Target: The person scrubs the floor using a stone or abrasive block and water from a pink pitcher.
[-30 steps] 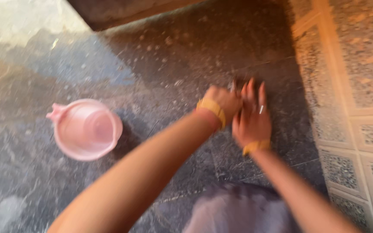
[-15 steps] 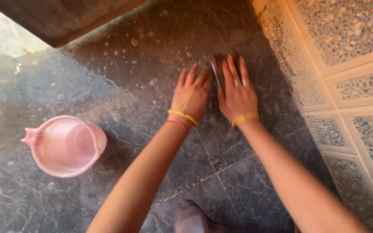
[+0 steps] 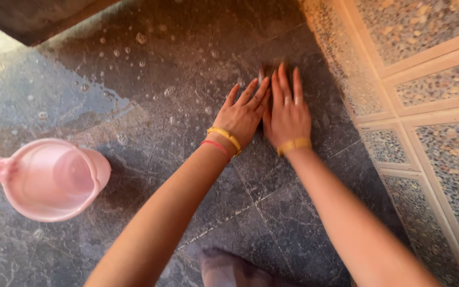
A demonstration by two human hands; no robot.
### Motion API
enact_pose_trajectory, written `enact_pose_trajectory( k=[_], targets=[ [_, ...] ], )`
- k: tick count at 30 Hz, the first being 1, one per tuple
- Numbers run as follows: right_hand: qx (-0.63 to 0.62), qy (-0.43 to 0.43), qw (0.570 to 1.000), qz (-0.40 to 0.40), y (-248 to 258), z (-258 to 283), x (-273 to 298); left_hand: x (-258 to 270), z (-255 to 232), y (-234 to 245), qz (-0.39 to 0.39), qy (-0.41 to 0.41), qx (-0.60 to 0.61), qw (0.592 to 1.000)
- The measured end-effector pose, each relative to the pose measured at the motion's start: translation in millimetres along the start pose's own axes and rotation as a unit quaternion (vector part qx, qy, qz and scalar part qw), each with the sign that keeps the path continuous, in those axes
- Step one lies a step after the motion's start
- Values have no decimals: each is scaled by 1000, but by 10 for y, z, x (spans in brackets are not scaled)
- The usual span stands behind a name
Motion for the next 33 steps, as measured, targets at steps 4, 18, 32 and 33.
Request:
enact_pose_trajectory(
  k=[4, 18, 32, 33],
  targets=[
    [-14, -19, 1000, -7, 39, -123, -416, -163, 7, -196, 109, 4, -19, 994],
    [49, -54, 997, 8, 113, -900, 451, -288, -593, -81, 61, -60, 64, 994],
    [-12, 87, 996, -6, 248, -1070, 1096, -963, -1241, -481, 39, -152, 65, 985],
    [2, 92, 996, -16, 318, -1102, 1204, -944, -1353, -542, 23, -147, 107, 983]
  ],
)
Point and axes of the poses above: each hand's wrist, its own x-axis away from the middle knuckle, its own y-axis out of the back of the hand, z = x × y, the point moved 10 cm from there along -x, towards the middle knuckle, and after that the axes turned 8 degrees about -y, right-handed, at the moved point
